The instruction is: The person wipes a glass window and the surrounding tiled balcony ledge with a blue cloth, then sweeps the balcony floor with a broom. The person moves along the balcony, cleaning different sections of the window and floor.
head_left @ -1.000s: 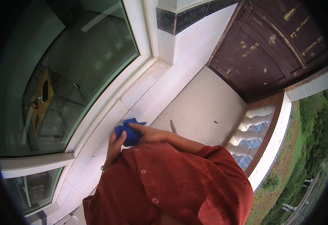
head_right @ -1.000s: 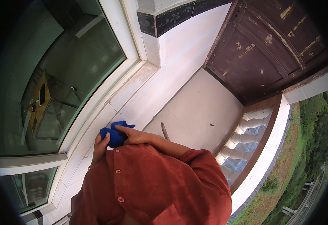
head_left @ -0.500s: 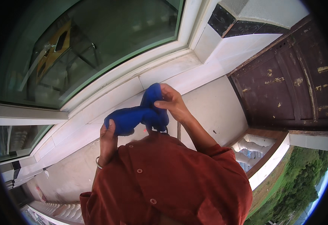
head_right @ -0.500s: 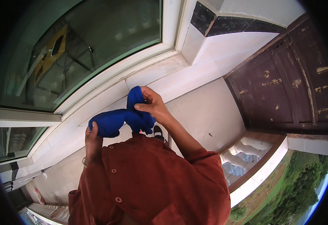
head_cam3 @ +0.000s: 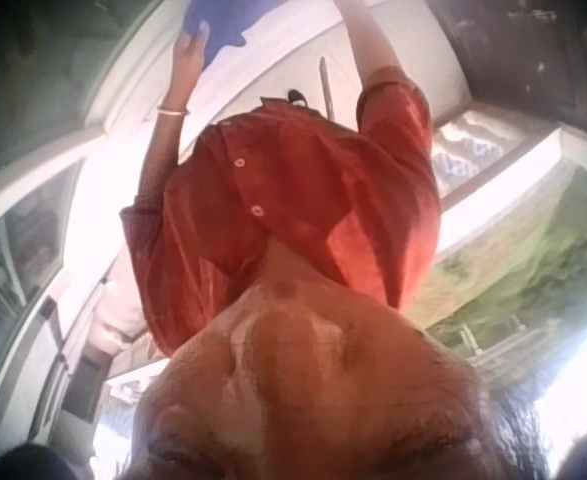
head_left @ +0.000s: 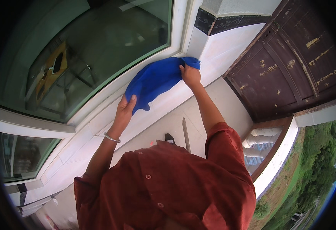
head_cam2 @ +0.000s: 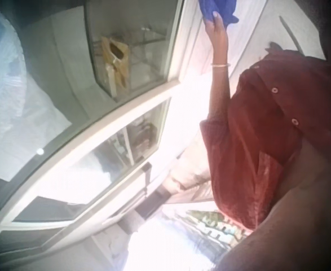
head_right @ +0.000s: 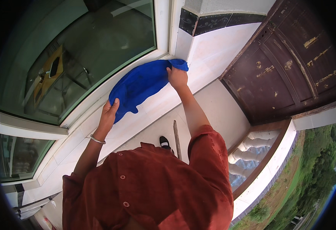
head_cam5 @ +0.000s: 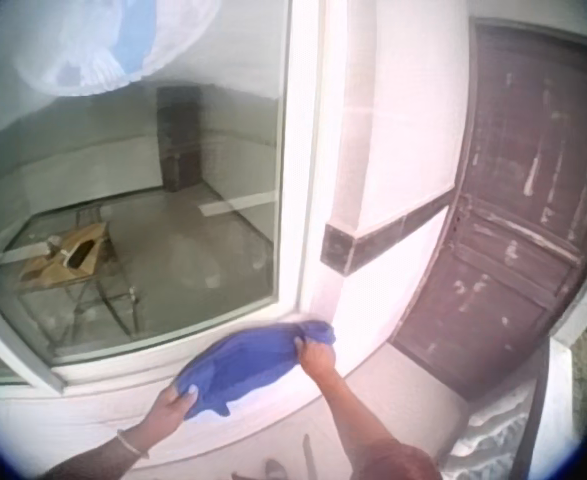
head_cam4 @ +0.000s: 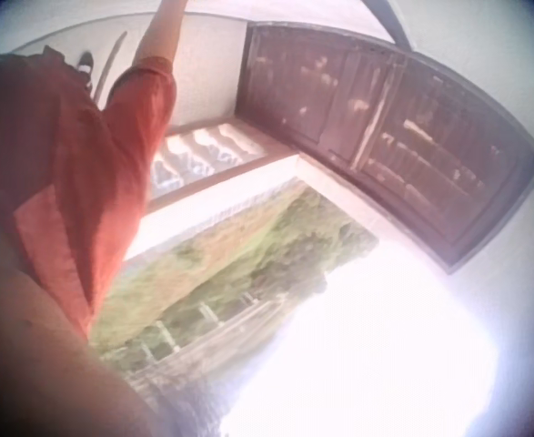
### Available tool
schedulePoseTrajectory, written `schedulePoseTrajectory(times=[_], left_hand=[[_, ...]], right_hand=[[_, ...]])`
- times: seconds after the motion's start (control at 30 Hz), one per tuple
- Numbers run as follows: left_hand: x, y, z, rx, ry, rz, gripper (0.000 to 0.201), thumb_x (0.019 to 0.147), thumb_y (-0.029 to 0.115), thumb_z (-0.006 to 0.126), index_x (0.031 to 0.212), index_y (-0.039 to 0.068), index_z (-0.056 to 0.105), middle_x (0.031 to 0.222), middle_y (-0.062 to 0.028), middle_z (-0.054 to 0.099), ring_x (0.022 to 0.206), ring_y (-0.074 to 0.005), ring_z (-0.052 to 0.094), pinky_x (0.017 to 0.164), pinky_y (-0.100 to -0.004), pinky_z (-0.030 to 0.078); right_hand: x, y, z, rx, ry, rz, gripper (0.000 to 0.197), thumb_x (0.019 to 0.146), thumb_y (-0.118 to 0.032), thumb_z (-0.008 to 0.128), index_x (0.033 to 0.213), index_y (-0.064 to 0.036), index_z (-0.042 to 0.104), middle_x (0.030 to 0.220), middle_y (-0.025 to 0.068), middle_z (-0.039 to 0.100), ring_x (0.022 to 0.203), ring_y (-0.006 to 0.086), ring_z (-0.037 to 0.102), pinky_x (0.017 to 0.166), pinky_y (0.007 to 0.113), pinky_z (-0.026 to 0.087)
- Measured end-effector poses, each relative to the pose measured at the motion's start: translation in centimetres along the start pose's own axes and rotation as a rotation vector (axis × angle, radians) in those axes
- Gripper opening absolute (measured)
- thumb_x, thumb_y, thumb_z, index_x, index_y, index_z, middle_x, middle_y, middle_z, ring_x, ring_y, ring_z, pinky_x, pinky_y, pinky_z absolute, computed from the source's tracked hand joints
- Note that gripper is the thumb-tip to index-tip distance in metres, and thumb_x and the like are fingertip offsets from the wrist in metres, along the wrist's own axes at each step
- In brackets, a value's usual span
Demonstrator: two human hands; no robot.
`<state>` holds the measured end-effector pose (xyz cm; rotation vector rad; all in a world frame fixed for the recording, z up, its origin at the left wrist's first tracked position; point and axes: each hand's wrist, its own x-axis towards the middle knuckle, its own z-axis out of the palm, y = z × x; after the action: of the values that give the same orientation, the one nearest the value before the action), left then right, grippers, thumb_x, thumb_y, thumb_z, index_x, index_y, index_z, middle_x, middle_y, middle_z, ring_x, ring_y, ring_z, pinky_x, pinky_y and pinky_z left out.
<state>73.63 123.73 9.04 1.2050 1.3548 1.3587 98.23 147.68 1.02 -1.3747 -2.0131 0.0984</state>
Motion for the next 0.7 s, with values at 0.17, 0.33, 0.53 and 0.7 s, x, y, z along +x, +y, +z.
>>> schedulePoseTrajectory(times=[0.17,0.33,0.53,0.7], left_hand=[[3.0,-4.2,0.7,0.563,0.043,0.333,0.041,0.104,0.027,0.056,0.133,-0.001,0.056,0.126,-0.0189,0.060,0.122,-0.0349,0.053,0.104,-0.0402,0.043],[5.6,-7.3,0.5,0.974,-0.076,0.486,0.038,0.093,0.024,0.066,0.123,0.001,0.062,0.125,-0.0164,0.062,0.125,-0.0352,0.050,0.103,-0.0462,0.040],[5.9,-7.5,2.0,1.227,-0.171,0.487,0.042,0.080,0.028,0.074,0.113,0.003,0.065,0.130,-0.0119,0.060,0.132,-0.0310,0.044,0.102,-0.0485,0.034],[5.9,-7.2,1.9,1.254,-0.186,0.460,0.044,0.079,0.029,0.075,0.113,0.004,0.065,0.133,-0.0111,0.057,0.133,-0.0321,0.041,0.102,-0.0492,0.033]], right_hand=[[-0.3,-1.2,2.2,-0.080,-0.016,-0.013,0.030,0.095,-0.029,0.060,0.107,-0.0026,0.066,0.097,0.0230,0.069,0.093,0.0429,0.064,0.087,0.052,0.048],[1.1,-2.3,4.0,-0.143,0.076,0.014,0.025,0.087,-0.022,0.062,0.100,-0.0014,0.067,0.092,0.0222,0.069,0.090,0.0420,0.064,0.091,0.052,0.045],[-0.6,-2.5,4.1,0.047,0.183,-0.029,0.028,0.079,-0.014,0.061,0.104,-0.0005,0.066,0.104,0.0243,0.066,0.100,0.0431,0.060,0.096,0.053,0.044],[-3.3,-3.2,1.7,0.244,0.013,-0.254,0.042,0.078,-0.013,0.064,0.119,-0.0068,0.064,0.123,0.0221,0.061,0.111,0.0435,0.056,0.097,0.051,0.047]])
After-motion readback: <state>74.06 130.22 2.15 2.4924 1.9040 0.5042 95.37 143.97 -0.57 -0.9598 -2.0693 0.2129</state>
